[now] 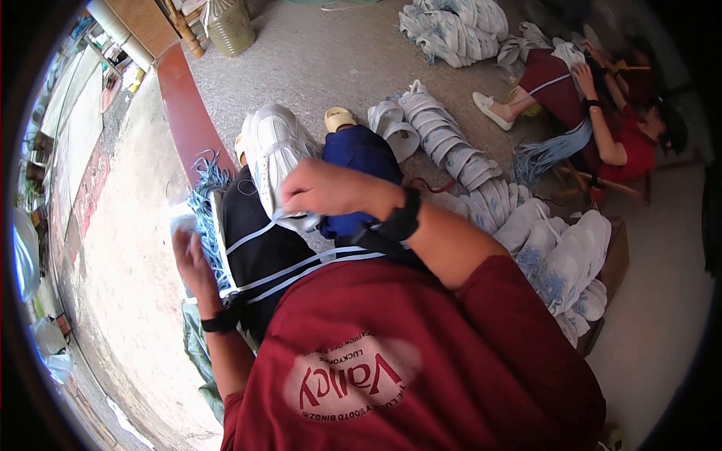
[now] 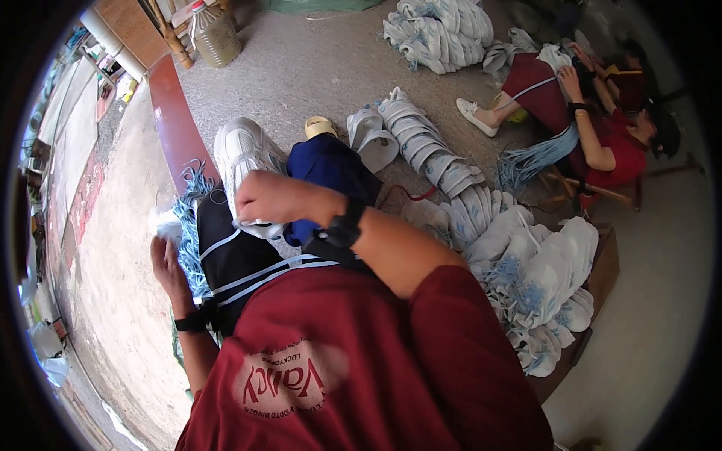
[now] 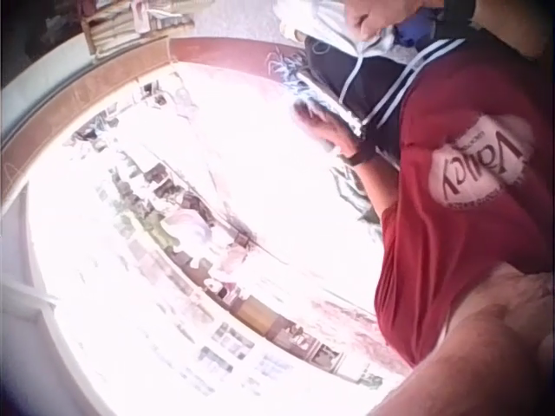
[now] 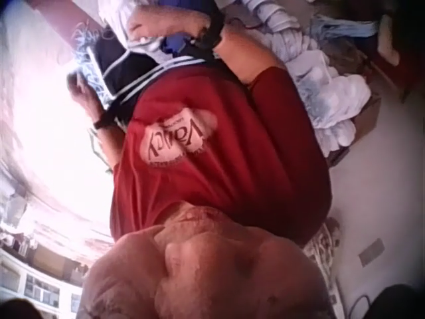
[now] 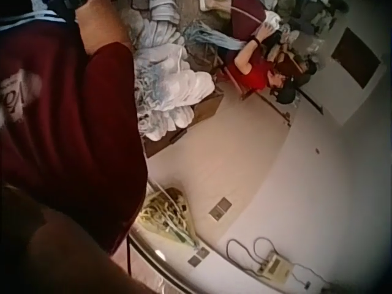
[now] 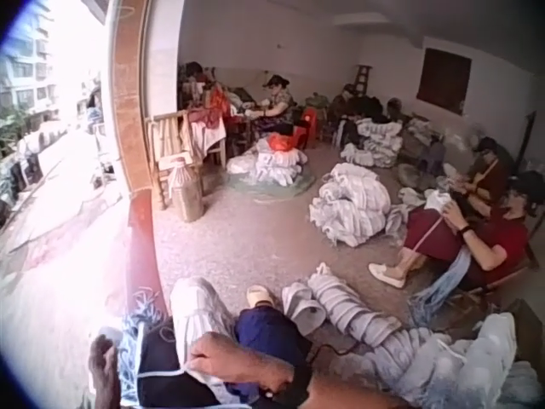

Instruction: Lacing up a pair of white and blue athletic shoes.

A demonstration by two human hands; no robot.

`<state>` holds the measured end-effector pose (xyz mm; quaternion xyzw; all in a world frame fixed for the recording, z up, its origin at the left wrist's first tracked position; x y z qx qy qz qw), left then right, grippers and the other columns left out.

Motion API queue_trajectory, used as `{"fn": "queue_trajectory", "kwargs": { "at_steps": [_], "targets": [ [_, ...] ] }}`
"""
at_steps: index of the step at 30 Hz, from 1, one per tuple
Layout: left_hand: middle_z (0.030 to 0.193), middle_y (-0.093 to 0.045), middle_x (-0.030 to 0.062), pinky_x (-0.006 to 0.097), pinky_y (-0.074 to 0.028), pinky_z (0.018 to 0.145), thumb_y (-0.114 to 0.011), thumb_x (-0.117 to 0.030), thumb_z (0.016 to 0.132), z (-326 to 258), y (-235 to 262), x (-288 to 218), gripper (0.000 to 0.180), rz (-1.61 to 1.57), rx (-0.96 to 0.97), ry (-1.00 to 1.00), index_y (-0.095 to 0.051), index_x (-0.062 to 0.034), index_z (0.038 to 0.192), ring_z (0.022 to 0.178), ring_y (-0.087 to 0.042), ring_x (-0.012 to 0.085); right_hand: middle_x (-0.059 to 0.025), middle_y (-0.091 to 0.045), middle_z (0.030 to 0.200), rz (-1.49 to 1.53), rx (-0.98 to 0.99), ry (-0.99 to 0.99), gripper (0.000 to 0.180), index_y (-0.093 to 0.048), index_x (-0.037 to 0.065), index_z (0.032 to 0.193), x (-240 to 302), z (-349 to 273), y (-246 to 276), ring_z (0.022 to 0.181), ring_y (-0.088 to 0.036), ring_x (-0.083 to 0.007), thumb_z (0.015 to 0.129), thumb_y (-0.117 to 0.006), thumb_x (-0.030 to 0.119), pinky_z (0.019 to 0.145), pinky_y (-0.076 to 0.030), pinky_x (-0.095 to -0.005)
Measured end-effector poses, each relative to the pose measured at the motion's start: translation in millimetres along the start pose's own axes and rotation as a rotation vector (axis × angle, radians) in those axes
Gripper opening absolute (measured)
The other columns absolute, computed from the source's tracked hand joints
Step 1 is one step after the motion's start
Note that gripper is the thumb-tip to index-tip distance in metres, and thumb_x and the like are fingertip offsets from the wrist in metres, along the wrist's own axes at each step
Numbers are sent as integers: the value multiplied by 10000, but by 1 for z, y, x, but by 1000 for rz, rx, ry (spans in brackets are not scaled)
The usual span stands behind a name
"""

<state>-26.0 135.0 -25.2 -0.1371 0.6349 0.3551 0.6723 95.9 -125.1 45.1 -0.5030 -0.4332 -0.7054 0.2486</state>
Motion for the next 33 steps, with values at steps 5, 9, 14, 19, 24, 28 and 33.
{"fn": "queue_trajectory", "kwargs": {
  "at_steps": [5,9,14,19,24,28,33],
  "targets": [
    [789,-560,0,198,-392,640,-570,-224,884,-40,-103,-121,269,-160,733,175,-578,14,1010,694,-479,68,-144,-587,627,-95,4,39,153,-614,-13,729,13,23,-10,569,-561,-209,746,-590,138,572,-432,-332],
    [633,-470,-89,178,-273,520,-642,-118,822,-26,-70,-85,101,-79,525,64,-613,-56,747,570,-362,10,-119,-585,610,25,-12,-54,155,-608,-12,714,-3,9,7,565,-535,-139,747,-593,138,554,-419,-301],
    [660,-509,-65,184,-334,569,-615,-93,830,-9,-56,-55,86,17,464,76,-611,-30,772,630,-435,25,-95,-592,615,53,-16,-75,142,-621,-13,748,-13,1,13,576,-521,-107,757,-591,126,567,-418,-272],
    [961,-587,72,261,-444,781,-533,-99,883,-12,-90,-106,174,186,391,-433,-592,29,984,902,-549,136,-55,-597,619,15,19,-186,150,-625,-18,747,-16,15,2,604,-521,-92,773,-587,124,584,-422,-267],
    [828,-593,39,218,-442,652,-551,-103,882,-7,-128,-109,177,-107,793,3,-598,40,976,716,-529,73,-81,-555,570,-15,-50,-202,162,-627,-31,739,-25,23,11,579,-512,-103,763,-606,128,554,-417,-296],
    [699,-579,-5,212,-425,586,-608,-100,851,9,-143,-82,132,-125,828,-51,-631,30,858,643,-506,54,30,-548,686,188,-246,-284,120,-597,14,740,-58,22,24,654,-475,-50,795,-626,116,578,-393,-223],
    [647,-520,-48,172,-329,512,-608,-131,850,20,-159,-24,125,-476,346,363,-619,-16,802,562,-418,30,38,-500,694,309,-418,-338,88,-557,53,754,-99,40,27,667,-443,-50,787,-624,99,600,-379,-209]
  ]
}}
Point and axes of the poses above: each hand's wrist, its own z-axis towards the middle knuckle, its own y-axis out of the back of the hand, x = y × z, the point moved 5 cm from there along z, towards the middle knuckle
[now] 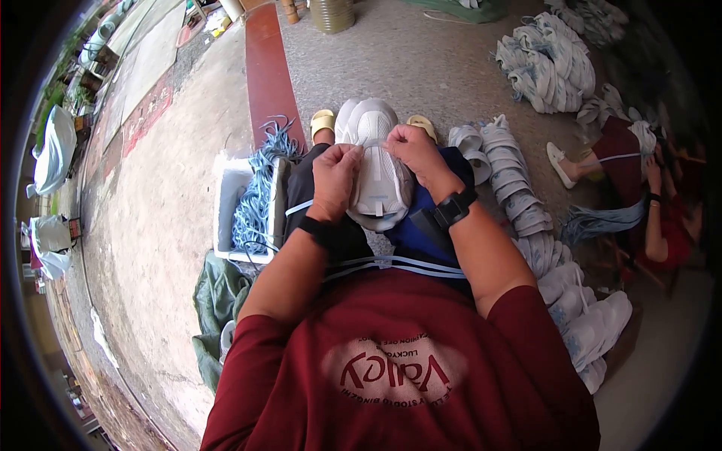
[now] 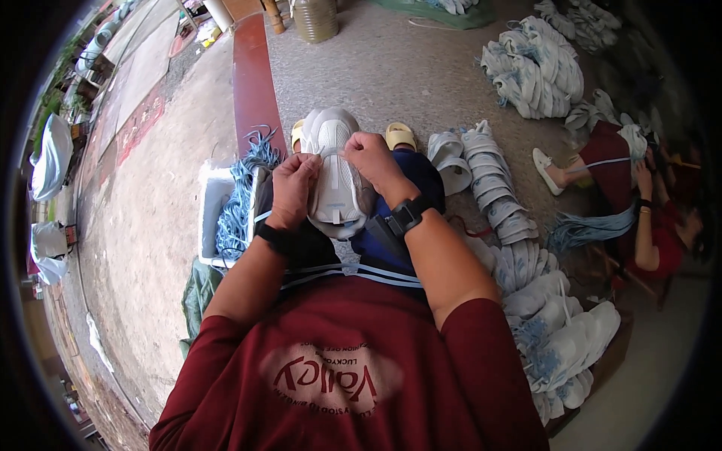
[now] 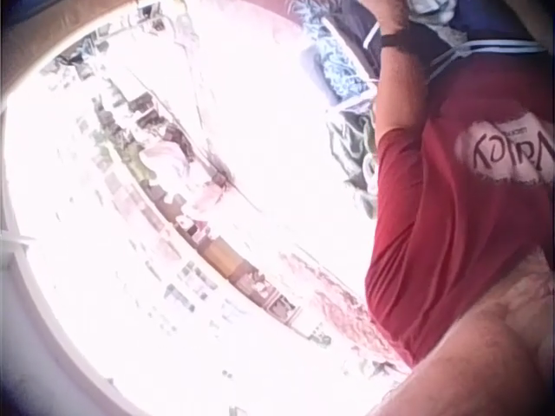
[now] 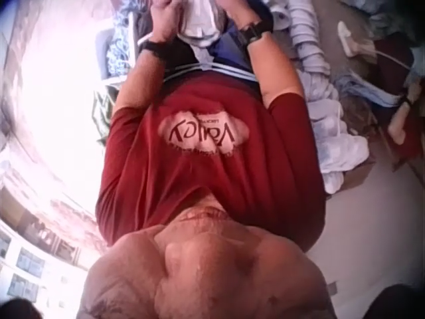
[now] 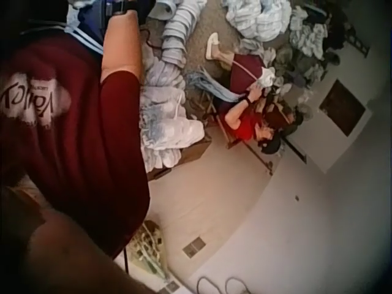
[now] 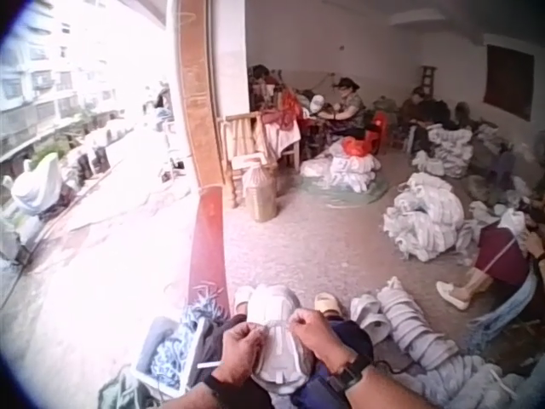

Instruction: Lacing up a pair of white and blue athletic shoes.

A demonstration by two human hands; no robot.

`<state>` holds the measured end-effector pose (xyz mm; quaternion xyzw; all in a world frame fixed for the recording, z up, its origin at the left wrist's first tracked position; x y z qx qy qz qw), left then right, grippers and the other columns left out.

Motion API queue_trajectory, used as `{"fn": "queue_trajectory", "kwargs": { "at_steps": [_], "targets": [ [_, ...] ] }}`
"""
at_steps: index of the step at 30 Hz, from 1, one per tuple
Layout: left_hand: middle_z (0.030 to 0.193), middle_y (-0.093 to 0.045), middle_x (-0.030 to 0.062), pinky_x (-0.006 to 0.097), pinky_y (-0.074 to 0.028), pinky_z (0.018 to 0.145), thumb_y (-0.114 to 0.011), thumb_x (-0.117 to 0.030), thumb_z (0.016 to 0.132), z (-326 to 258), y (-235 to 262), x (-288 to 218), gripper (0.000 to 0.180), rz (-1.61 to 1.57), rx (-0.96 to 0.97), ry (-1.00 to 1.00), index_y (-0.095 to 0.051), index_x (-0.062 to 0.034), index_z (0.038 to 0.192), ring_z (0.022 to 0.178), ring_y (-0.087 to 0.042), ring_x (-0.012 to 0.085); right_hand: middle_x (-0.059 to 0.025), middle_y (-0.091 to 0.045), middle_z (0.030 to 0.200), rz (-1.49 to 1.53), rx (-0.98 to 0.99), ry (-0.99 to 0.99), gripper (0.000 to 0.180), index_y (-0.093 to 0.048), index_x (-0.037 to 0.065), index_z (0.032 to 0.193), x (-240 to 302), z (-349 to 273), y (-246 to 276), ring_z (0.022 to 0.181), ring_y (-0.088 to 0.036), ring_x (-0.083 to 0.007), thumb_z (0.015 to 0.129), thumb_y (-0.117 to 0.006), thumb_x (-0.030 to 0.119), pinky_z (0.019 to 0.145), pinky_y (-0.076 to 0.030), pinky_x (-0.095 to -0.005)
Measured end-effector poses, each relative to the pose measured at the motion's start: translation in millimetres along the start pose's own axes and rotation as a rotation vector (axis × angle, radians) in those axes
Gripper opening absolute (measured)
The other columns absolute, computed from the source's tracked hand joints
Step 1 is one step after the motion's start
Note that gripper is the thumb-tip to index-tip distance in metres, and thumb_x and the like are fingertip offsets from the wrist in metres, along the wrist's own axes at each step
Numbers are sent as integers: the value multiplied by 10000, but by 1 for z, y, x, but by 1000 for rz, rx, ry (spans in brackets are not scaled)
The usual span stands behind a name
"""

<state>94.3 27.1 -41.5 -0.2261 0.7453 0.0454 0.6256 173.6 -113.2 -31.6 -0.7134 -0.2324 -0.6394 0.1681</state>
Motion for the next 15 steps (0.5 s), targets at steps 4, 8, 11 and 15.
{"fn": "queue_trajectory", "kwargs": {
  "at_steps": [4,8,11,15],
  "targets": [
    [643,-506,-58,164,-316,501,-614,-118,844,-8,-2,10,104,-54,-59,-38,-621,-18,817,537,-393,24,47,-480,678,-124,-18,14,104,-530,68,706,-7,7,-2,650,-425,-53,753,-622,73,581,-365,-215],
    [672,-553,-36,176,-370,522,-616,-107,839,-6,0,7,127,-5,-51,-26,-638,18,846,577,-449,28,50,-474,666,-140,-33,46,115,-521,75,686,-9,9,-3,641,-425,-54,725,-628,54,567,-359,-217],
    [661,-550,-43,178,-366,504,-613,-114,841,-7,1,1,138,32,-16,35,-638,20,824,564,-454,29,47,-476,660,-46,-26,-8,122,-517,78,682,-10,7,-3,637,-431,-55,707,-628,35,566,-360,-218],
    [630,-513,-54,163,-309,480,-592,-128,853,-9,3,-9,118,120,40,54,-616,-18,818,521,-405,19,40,-482,644,-69,-59,-77,132,-515,78,661,-14,11,-7,620,-435,-62,683,-627,13,548,-359,-225]
  ]
}}
Point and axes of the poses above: each hand's wrist, its own z-axis towards the middle knuckle, its own y-axis out of the back of the hand, x = y × z, the point moved 5 cm from there along z, towards the middle knuckle
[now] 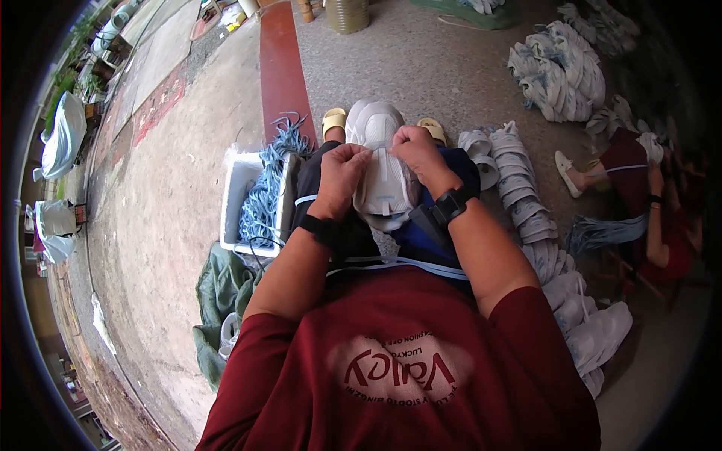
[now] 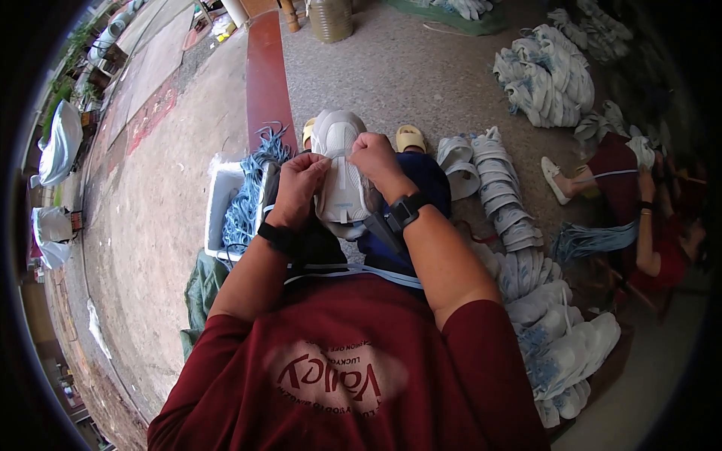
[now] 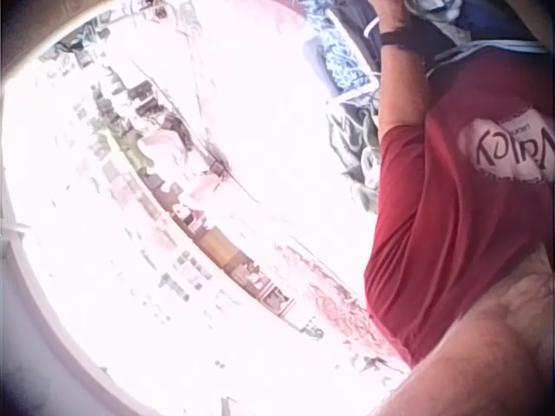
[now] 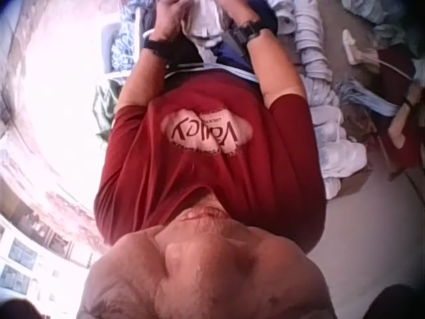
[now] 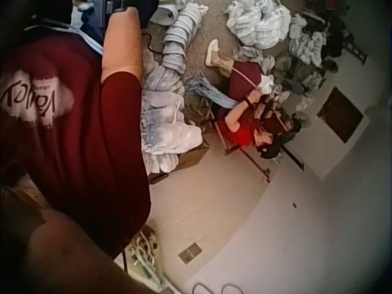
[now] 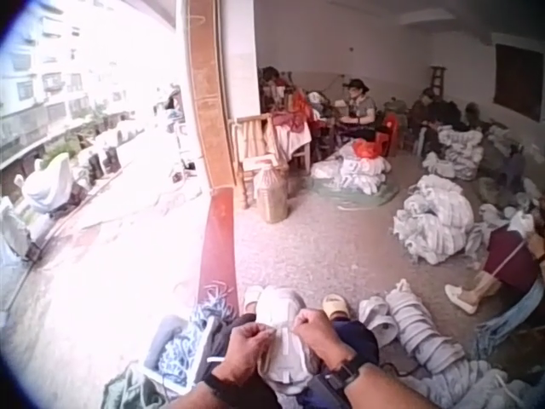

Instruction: Lacing up a pair of white and blue athletic shoes.

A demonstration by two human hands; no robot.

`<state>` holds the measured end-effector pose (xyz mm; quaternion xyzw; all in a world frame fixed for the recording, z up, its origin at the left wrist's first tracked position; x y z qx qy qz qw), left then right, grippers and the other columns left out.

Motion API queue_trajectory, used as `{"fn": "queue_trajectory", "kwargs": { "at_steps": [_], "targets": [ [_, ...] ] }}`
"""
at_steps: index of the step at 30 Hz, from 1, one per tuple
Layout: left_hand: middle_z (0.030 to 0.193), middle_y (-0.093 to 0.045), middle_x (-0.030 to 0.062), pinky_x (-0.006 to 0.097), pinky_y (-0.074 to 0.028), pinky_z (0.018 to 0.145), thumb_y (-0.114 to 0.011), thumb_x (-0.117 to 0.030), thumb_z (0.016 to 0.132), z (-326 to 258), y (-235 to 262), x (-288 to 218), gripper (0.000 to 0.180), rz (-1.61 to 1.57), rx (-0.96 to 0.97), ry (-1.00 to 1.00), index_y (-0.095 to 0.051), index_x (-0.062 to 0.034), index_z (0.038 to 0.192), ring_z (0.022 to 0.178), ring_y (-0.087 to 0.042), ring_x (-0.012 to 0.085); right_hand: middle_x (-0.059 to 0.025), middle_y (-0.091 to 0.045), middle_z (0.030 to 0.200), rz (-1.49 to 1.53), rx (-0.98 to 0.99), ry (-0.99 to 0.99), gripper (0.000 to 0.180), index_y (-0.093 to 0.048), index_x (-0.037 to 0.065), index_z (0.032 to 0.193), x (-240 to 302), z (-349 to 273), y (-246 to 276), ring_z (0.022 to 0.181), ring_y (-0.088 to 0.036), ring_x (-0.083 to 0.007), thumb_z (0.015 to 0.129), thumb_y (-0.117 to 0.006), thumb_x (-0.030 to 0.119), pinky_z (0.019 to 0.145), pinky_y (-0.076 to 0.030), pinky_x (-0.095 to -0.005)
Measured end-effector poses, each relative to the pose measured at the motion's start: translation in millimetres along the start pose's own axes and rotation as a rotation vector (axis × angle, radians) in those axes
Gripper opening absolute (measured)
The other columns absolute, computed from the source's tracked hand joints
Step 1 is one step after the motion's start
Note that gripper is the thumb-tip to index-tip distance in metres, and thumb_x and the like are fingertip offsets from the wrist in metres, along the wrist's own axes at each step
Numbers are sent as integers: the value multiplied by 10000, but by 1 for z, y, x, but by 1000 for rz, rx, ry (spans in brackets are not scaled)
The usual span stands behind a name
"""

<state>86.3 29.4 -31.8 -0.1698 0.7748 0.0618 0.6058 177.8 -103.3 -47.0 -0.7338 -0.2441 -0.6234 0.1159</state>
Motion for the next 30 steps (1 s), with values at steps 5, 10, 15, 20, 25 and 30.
{"fn": "queue_trajectory", "kwargs": {
  "at_steps": [5,10,15,20,25,30],
  "targets": [
    [602,-512,-20,199,-338,451,-576,-98,825,15,1,-1,117,339,57,-31,-600,9,786,496,-434,48,-130,-623,661,-279,-156,33,61,-591,26,644,-11,15,5,643,-616,-219,625,-640,57,592,-465,-328],
    [586,-534,16,230,-375,437,-568,-90,794,27,5,-1,142,578,76,-77,-615,39,758,487,-476,81,-55,-555,634,-226,-132,7,79,-554,45,631,-8,11,1,614,-530,-158,632,-629,21,551,-412,-293],
    [590,-548,32,235,-389,448,-567,-99,786,28,-1,-13,170,640,144,-4,-622,58,750,498,-493,94,17,-480,590,-182,-126,-7,146,-509,61,607,-4,9,2,572,-433,-84,643,-617,-31,503,-352,-260],
    [629,-576,36,262,-443,530,-586,-120,774,38,-14,-25,174,834,302,-305,-625,49,785,563,-539,123,22,-465,589,-199,-130,1,148,-496,53,607,-4,11,1,571,-429,-93,651,-608,-33,502,-355,-273],
    [659,-582,27,257,-452,575,-608,-123,783,36,-14,-22,160,888,249,-518,-619,37,789,599,-532,108,-127,-553,622,-232,-144,160,114,-567,22,780,-8,-2,5,599,-562,-201,671,-598,36,575,-442,-327],
    [721,-625,113,301,-472,622,-628,-70,762,21,1,-7,111,452,86,-227,-608,33,799,649,-593,162,-135,-546,649,-241,-114,217,169,-552,43,873,8,-33,-1,594,-549,-233,710,-584,12,581,-447,-330]
  ]
}}
Point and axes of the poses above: each hand's wrist, its own z-axis towards the middle knuckle, its own y-axis out of the back of the hand, x = y × z, the point moved 5 cm from there along z, towards the middle knuckle
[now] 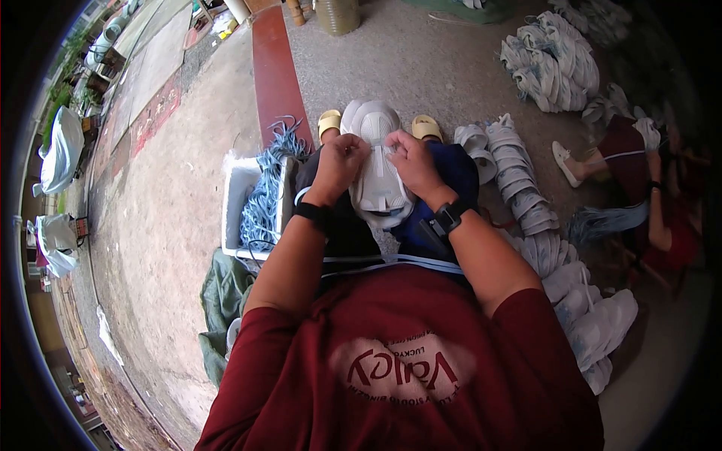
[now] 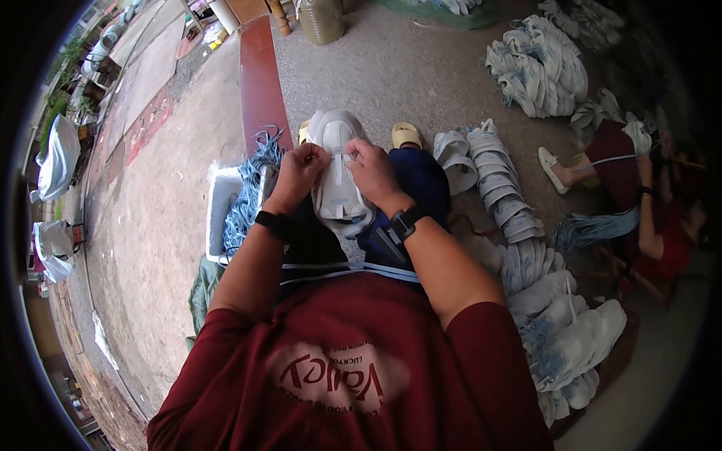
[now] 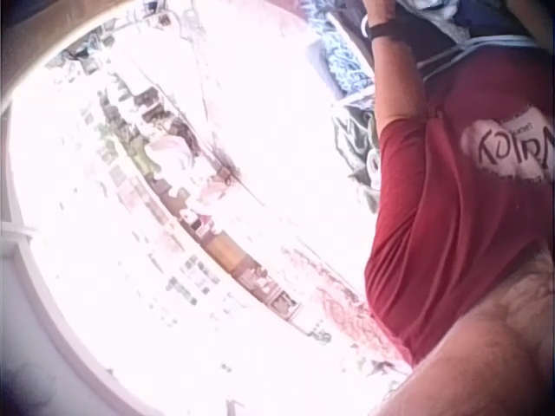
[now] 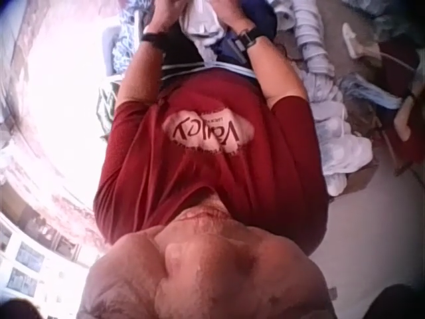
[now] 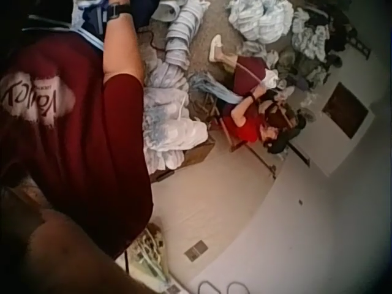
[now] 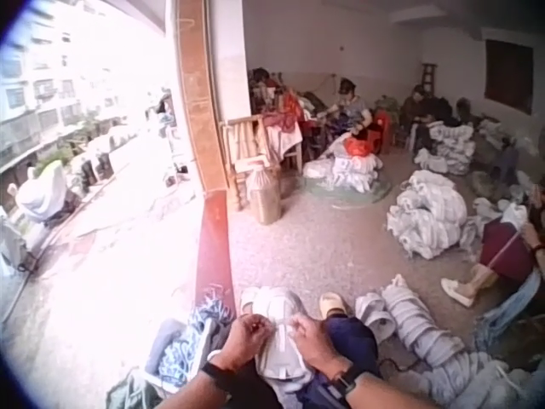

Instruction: Lacing up a pair of white and blue athletic shoes.

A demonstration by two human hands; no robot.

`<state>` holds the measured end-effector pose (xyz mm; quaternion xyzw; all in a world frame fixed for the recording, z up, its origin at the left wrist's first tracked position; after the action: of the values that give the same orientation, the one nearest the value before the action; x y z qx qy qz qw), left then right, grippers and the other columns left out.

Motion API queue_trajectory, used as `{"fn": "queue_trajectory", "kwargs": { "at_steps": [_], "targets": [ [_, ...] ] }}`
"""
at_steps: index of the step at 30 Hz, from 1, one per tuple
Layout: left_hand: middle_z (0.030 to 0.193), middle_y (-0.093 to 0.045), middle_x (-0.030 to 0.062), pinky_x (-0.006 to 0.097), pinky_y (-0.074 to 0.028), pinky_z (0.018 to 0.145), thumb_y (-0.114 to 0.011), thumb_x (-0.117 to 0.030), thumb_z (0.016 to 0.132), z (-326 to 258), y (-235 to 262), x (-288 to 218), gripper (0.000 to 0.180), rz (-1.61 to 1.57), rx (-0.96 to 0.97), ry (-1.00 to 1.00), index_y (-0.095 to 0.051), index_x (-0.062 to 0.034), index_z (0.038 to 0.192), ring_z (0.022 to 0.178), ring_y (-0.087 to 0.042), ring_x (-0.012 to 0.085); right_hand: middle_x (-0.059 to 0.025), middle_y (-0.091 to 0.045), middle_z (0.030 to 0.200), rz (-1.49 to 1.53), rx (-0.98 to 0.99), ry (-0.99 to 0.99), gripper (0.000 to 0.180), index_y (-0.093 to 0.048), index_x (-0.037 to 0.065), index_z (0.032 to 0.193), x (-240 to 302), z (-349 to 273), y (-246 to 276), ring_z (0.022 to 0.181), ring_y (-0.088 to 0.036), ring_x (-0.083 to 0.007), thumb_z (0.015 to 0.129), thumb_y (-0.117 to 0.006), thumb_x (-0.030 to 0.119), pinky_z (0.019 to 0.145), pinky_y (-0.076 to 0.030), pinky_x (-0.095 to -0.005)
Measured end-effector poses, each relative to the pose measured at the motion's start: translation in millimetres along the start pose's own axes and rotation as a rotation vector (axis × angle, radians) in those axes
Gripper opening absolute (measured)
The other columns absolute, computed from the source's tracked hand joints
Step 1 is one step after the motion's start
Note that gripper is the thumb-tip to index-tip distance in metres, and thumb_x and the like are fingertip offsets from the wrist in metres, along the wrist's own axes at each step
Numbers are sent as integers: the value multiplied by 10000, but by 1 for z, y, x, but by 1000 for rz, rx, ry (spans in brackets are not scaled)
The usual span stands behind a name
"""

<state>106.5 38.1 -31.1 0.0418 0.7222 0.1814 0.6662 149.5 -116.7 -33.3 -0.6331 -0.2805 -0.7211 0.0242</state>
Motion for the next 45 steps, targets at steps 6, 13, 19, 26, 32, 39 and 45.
{"fn": "queue_trajectory", "kwargs": {
  "at_steps": [6,13,19,26,32,39,45],
  "targets": [
    [787,-615,140,346,-477,655,-616,-118,752,-4,-11,-18,91,370,-190,-307,-621,-31,777,719,-606,298,-179,-604,775,-137,-99,141,182,-564,56,889,10,0,-1,741,-582,-373,715,-545,6,648,-459,-428],
    [803,-610,132,357,-473,645,-617,-169,773,-10,-17,-18,119,404,-281,-237,-613,-56,810,724,-600,297,-177,-598,769,-274,-111,193,68,-537,49,806,5,16,-3,775,-583,-378,739,-526,51,661,-459,-443],
    [666,-562,80,305,-453,562,-689,-97,718,-15,22,-13,284,178,54,-172,-584,-34,974,612,-561,176,-162,-585,711,-275,-80,237,28,-499,30,731,-7,21,25,708,-596,-327,738,-524,43,603,-459,-396],
    [697,-604,161,371,-476,617,-603,-42,671,-43,88,1,209,543,-157,-101,-616,-6,877,665,-609,318,-76,-511,618,30,54,131,132,-531,-1,832,-4,1,37,607,-542,-159,707,-506,-33,561,-438,-292],
    [718,-629,164,322,-477,597,-614,-60,732,-43,124,10,142,632,-395,-126,-628,9,855,642,-624,242,-192,-589,730,-522,-2,443,178,-588,13,878,19,8,26,731,-598,-338,718,-512,-8,654,-482,-396],
    [758,-618,202,412,-479,637,-559,-193,802,-79,224,41,182,645,-667,-81,-653,-39,829,723,-615,355,-230,-561,716,-673,-91,376,63,-504,28,757,12,22,27,734,-549,-433,779,-449,49,603,-434,-500],
    [742,-616,219,392,-465,629,-570,-204,826,-108,240,35,204,432,-731,93,-643,-14,842,706,-616,351,-203,-557,724,-498,63,415,69,-531,31,711,3,6,32,732,-550,-408,761,-503,71,603,-434,-454]
  ]
}}
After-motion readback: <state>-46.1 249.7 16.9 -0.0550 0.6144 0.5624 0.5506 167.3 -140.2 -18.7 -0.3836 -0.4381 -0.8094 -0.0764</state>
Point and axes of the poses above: each hand's wrist, its own z-axis towards the middle knuckle, its own y-axis out of the back of the hand, x = y × z, the point moved 5 cm from there along z, towards the middle knuckle
